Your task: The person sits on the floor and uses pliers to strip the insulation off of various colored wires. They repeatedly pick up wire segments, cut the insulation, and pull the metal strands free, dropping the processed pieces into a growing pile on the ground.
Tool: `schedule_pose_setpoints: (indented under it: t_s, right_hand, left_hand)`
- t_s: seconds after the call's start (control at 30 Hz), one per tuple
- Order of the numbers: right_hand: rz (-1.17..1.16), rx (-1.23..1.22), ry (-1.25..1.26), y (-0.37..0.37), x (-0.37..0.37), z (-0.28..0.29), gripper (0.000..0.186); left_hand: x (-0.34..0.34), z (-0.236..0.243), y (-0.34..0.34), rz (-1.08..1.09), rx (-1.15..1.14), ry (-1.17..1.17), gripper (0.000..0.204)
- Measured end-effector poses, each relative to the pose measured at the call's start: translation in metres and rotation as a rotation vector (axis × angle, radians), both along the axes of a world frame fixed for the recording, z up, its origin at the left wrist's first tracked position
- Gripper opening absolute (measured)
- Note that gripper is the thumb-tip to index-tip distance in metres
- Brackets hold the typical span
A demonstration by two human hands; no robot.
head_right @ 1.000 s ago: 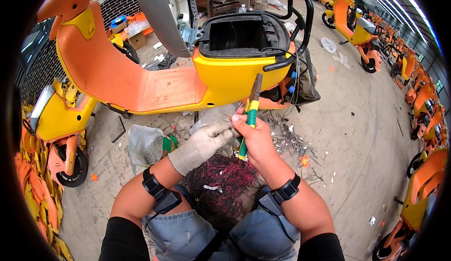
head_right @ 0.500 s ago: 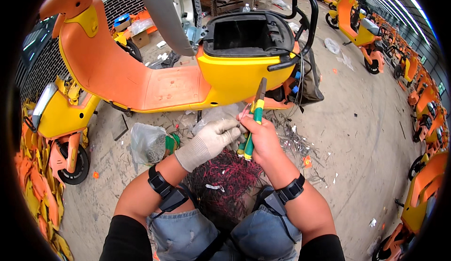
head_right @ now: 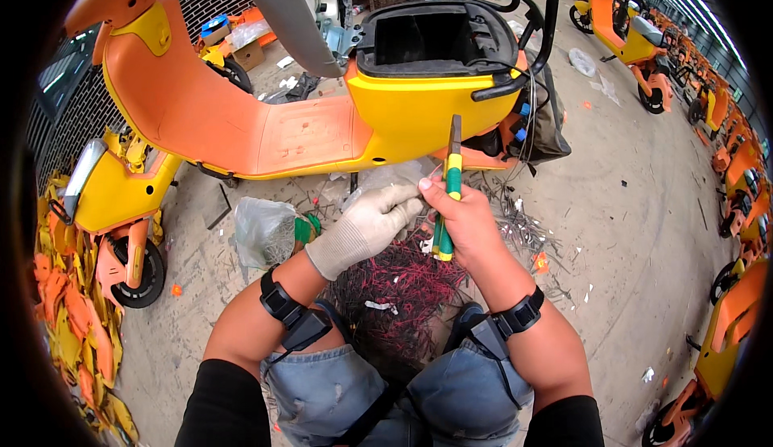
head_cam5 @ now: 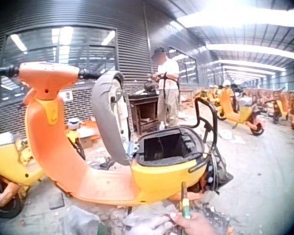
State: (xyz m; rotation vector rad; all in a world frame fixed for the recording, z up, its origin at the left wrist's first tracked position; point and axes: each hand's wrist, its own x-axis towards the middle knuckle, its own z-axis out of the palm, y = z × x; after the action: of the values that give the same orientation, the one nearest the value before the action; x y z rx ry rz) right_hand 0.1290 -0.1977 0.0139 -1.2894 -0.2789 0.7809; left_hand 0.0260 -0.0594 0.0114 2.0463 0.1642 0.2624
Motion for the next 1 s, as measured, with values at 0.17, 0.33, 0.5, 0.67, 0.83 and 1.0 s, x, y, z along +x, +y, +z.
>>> schedule_pose_setpoints:
  t_s: [0.17, 0.33, 0.5, 0.67, 0.83, 1.0]
  right_hand:
    - [-0.046, -0.07, -0.213, 0.002, -0.007, -0.007, 0.036]
    - [-0.069, -0.05, -0.237, -0.005, 0.002, -0.015, 0.036]
    - [0.097, -0.083, -0.216, -0.022, 0.007, -0.007, 0.033]
    - [0.386, -0.163, -0.28, -0.032, 0.003, -0.01, 0.018]
    - [0.47, -0.166, -0.348, -0.033, -0.004, -0.014, 0.014]
    - [0.485, -0.189, -0.319, -0.029, -0.008, -0.008, 0.014]
  left_hand:
    - [0.002, -0.012, 0.006, 0.019, 0.247, -0.099, 0.031]
    - [-0.004, 0.009, 0.006, 0.039, -0.186, 0.102, 0.027]
    - [-0.003, -0.007, 0.03, 0.084, -0.345, -0.012, 0.02]
    - [-0.006, -0.01, 0.043, 0.181, -0.296, -0.048, 0.018]
    - [-0.006, -0.005, 0.04, 0.159, -0.33, -0.072, 0.019]
    - [-0.004, -0.011, 0.041, 0.123, -0.123, -0.041, 0.016]
